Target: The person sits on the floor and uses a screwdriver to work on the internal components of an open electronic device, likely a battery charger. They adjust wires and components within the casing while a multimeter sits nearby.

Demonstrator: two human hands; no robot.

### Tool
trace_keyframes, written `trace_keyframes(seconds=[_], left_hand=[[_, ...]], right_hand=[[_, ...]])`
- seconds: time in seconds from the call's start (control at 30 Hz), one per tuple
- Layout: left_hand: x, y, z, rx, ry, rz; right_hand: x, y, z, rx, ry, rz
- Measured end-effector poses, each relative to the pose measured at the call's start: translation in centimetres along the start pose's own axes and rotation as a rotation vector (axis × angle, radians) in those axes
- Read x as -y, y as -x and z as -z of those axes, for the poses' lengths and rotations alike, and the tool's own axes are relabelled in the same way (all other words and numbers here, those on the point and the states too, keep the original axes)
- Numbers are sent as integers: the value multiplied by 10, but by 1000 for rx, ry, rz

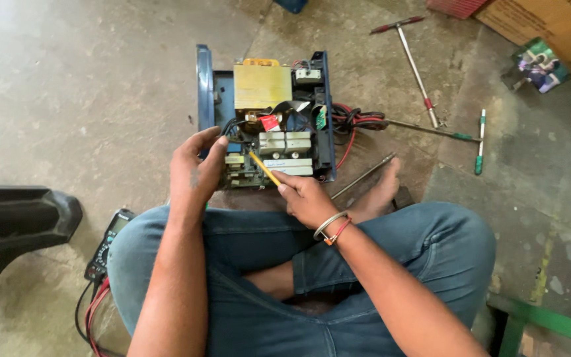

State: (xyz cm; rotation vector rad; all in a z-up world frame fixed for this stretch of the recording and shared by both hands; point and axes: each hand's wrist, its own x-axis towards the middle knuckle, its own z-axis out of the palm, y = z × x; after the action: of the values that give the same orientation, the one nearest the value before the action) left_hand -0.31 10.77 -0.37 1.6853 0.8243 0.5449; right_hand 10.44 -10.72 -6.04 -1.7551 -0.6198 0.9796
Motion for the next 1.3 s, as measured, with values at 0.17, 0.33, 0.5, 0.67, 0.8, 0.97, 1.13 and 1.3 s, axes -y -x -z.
trace_keyframes(seconds=[0.17,0.33,0.5,0.67,0.8,0.97,1.13,1.3], left_hand=[[-8,1,1,2,63,99],[-11,1,1,-8,11,102],[-7,-1,0,-19,45,77],[-3,-1,0,-20,88,100],[0,-1,0,6,137,102],[0,0,-1,64,62,80],[-14,8,-2,276,-169,142],[-32,18,6,300,-194,-22]], right_hand=[[26,1,14,85,-276,-372],[25,1,23,160,-807,-439],[10,12,-8,11,-452,-267],[0,21,-35,-117,-153,49],[8,25,-22,-11,-211,-44],[42,48,-3,55,-171,-252],[63,88,19,169,-124,-291],[60,129,79,70,-173,-338]])
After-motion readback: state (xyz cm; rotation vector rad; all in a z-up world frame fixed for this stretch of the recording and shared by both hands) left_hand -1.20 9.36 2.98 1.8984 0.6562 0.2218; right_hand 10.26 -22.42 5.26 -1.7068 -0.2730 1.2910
